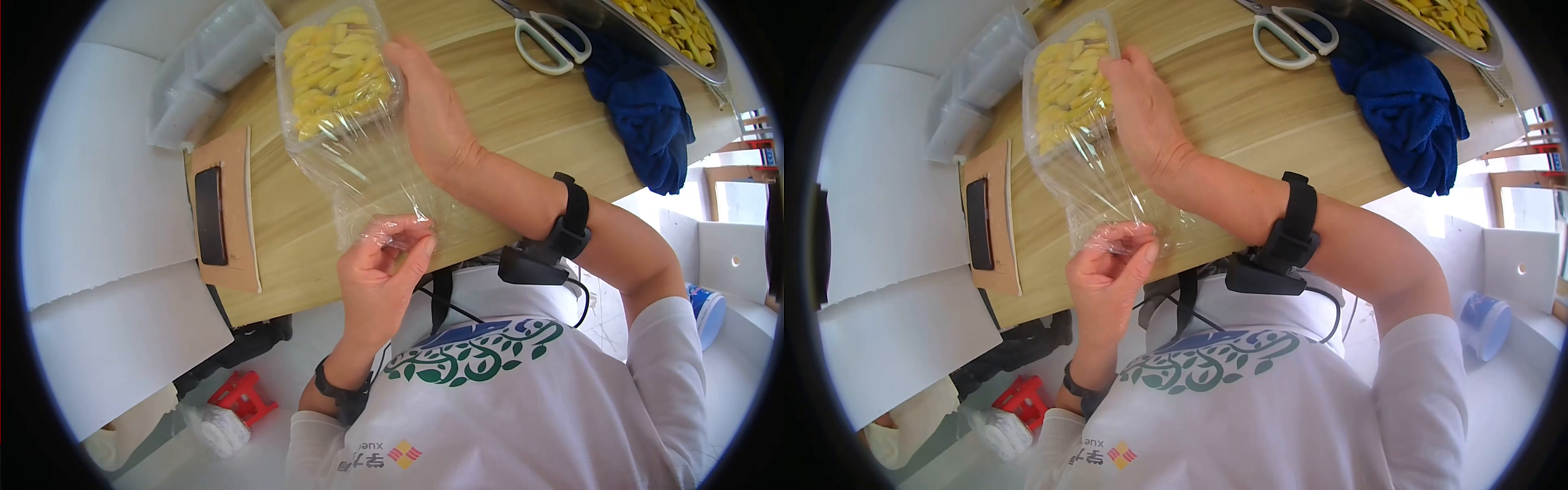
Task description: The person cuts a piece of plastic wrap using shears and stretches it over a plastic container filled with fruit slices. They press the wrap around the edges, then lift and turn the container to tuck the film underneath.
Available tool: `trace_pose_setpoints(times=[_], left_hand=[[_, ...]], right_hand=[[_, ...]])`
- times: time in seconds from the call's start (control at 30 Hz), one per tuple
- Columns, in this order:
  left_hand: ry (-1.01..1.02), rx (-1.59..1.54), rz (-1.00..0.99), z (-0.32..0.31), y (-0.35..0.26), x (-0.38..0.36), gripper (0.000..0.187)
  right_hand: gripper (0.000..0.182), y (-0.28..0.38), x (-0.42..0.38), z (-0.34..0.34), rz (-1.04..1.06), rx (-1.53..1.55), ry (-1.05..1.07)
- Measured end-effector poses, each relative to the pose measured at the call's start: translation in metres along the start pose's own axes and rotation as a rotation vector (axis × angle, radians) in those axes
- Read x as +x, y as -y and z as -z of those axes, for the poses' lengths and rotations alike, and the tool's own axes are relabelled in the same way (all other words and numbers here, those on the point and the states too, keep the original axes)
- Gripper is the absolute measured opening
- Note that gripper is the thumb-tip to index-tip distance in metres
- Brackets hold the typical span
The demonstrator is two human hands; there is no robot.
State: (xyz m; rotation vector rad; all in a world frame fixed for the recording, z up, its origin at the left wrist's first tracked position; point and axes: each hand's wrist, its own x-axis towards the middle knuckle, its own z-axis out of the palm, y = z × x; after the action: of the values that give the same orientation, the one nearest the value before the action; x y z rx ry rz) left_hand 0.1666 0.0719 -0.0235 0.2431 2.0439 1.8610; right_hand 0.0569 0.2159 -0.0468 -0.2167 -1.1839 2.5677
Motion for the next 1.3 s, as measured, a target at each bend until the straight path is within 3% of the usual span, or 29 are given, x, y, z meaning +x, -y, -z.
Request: trace_pose_setpoints(times=[0.17, 0.23, 0.27, 0.33, 0.37, 0.43, 0.47, 0.53, 0.67, 0.87, 0.93, 1.07, 1.17, 1.23, 1.27, 1.3], left_hand=[[-0.027, -0.054, 0.02, 0.006, -0.004, -0.004, 0.021], [-0.043, -0.068, 0.022, 0.008, -0.005, -0.005, 0.021], [-0.039, -0.029, 0.023, 0.011, -0.006, -0.005, 0.02], [-0.028, 0.006, 0.027, 0.013, -0.005, -0.006, 0.02], [-0.038, -0.01, 0.022, 0.013, -0.003, -0.005, 0.021], [-0.049, -0.026, 0.016, 0.014, -0.002, -0.005, 0.022], [-0.049, -0.031, 0.009, 0.014, -0.002, -0.005, 0.022], [-0.05, -0.037, 0.0, 0.014, -0.002, -0.005, 0.022], [-0.066, -0.049, 0.004, 0.013, -0.001, -0.005, 0.022], [-0.066, -0.057, 0.018, 0.013, 0.0, -0.005, 0.022], [-0.067, -0.051, 0.015, 0.014, -0.001, -0.006, 0.022], [-0.082, -0.065, -0.001, 0.016, 0.0, -0.008, 0.022], [-0.11, -0.088, -0.004, 0.017, 0.0, -0.009, 0.024], [-0.123, -0.097, 0.004, 0.017, 0.001, -0.009, 0.026], [-0.135, -0.103, -0.022, 0.017, 0.003, -0.008, 0.027], [-0.145, -0.109, -0.048, 0.016, 0.005, -0.008, 0.028]], right_hand=[[0.047, 0.015, -0.002, 0.012, -0.061, -0.007, 0.025], [0.04, 0.022, 0.004, 0.02, -0.125, -0.095, -0.247], [0.04, 0.023, 0.004, 0.025, -0.125, -0.097, -0.247], [0.034, 0.022, 0.004, 0.034, 0.075, -0.364, -0.149], [0.034, 0.019, 0.006, 0.038, 0.078, -0.366, -0.153], [0.027, 0.012, 0.013, 0.044, 0.237, -0.833, 0.021], [0.027, 0.007, 0.016, 0.044, 0.237, -0.833, 0.02], [0.03, 0.0, 0.02, 0.039, 0.509, -1.05, 0.055], [0.027, 0.0, 0.024, 0.035, 0.474, -1.085, 0.083], [0.029, -0.006, 0.027, 0.034, 0.543, -1.385, 0.053], [0.029, -0.009, 0.033, 0.038, 0.662, -1.525, 0.089], [0.028, -0.013, 0.038, 0.047, 0.74, -1.47, 0.093], [0.025, 0.01, 0.021, 0.045, 0.666, -1.301, 0.002], [0.022, 0.04, -0.005, 0.043, 0.343, -0.976, 0.048], [0.022, 0.054, -0.018, 0.042, 0.343, -0.979, 0.052], [0.022, 0.068, -0.033, 0.04, 0.008, -0.813, 0.13]])
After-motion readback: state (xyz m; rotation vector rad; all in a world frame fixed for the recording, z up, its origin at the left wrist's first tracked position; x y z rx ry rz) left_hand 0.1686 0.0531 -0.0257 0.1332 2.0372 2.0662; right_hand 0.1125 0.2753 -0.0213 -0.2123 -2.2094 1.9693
